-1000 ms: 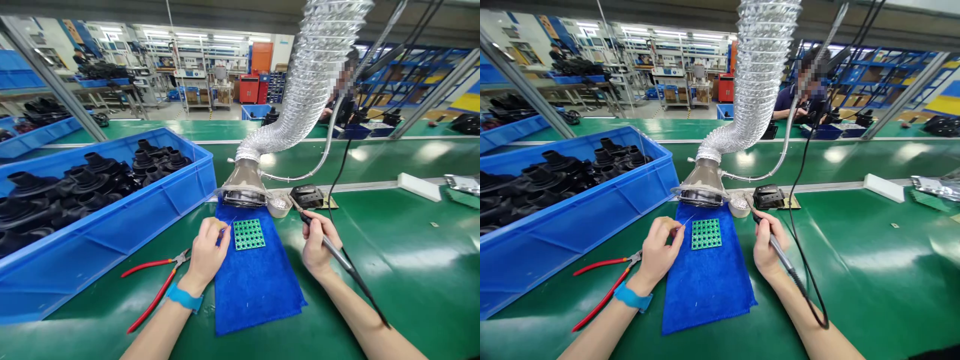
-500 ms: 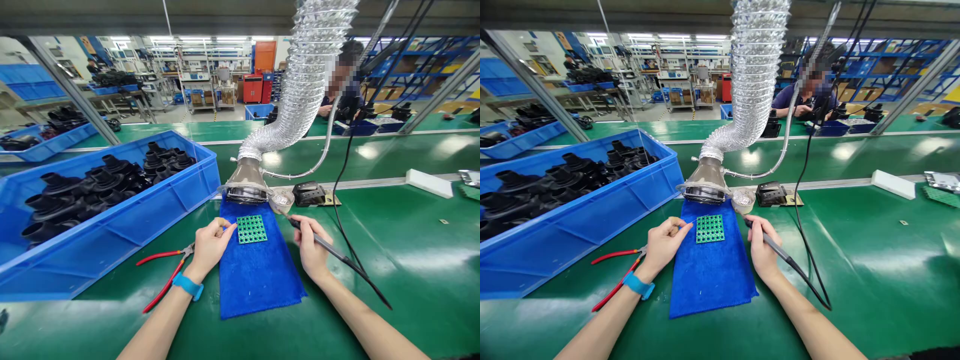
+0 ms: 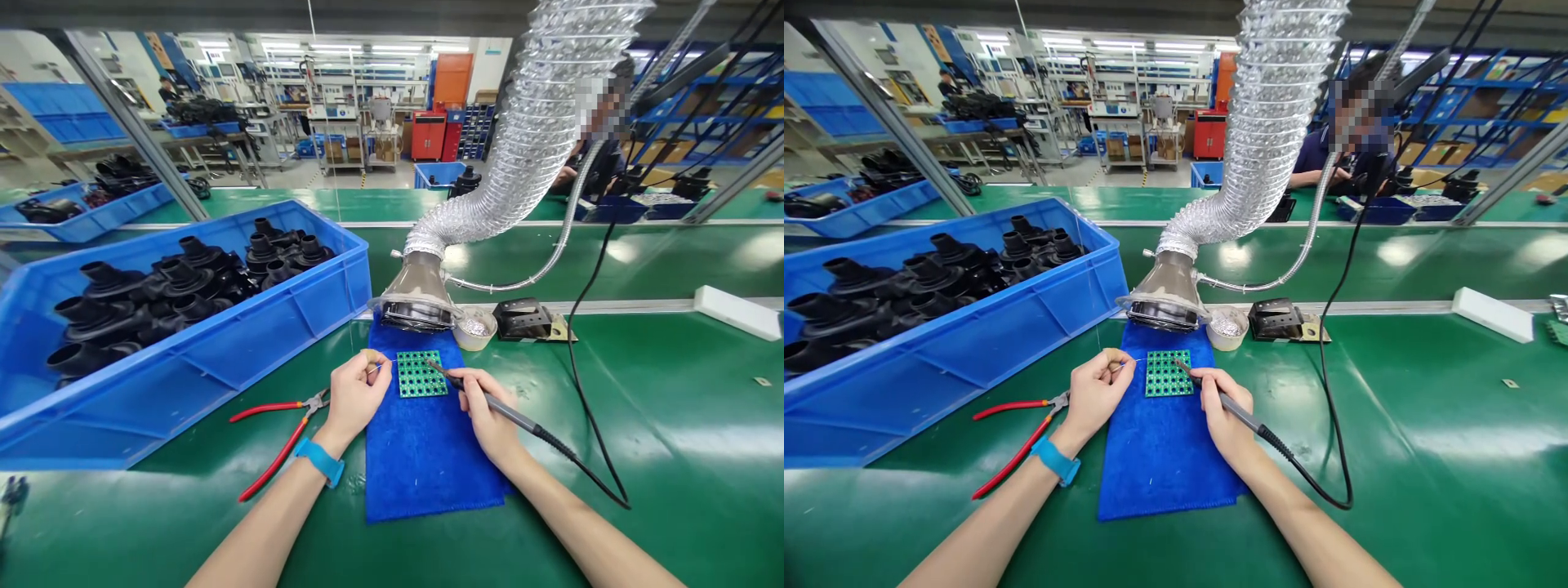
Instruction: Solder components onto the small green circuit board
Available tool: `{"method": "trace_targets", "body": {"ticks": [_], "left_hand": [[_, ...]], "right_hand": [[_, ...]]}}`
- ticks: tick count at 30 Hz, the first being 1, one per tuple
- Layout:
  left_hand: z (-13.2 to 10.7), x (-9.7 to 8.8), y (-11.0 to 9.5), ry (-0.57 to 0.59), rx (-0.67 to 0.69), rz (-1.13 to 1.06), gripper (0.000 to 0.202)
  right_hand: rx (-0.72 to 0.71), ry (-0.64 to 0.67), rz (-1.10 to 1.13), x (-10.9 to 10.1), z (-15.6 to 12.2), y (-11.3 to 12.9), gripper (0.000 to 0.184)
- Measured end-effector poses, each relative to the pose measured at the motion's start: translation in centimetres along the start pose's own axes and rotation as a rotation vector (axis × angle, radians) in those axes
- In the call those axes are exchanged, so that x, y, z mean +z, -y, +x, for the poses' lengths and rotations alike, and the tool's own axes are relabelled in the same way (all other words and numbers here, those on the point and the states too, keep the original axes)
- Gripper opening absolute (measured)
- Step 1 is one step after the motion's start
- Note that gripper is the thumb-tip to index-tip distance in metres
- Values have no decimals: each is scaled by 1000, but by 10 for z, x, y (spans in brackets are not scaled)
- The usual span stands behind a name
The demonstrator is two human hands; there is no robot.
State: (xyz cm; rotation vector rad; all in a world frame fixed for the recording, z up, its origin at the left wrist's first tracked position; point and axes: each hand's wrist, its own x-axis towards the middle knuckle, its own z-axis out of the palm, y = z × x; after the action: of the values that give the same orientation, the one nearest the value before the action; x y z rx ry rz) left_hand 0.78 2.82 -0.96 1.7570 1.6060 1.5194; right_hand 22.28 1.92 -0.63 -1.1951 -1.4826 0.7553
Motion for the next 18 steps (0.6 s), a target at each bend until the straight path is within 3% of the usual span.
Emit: {"method": "trace_targets", "body": {"ticks": [10, 18], "left_hand": [[-2, -2, 0, 37, 92, 110, 12], [-3, -1, -5, 141, 193, 134, 15]], "right_hand": [[5, 65, -60, 0, 1, 0, 34], [0, 73, -56, 0, 1, 0, 34]]}}
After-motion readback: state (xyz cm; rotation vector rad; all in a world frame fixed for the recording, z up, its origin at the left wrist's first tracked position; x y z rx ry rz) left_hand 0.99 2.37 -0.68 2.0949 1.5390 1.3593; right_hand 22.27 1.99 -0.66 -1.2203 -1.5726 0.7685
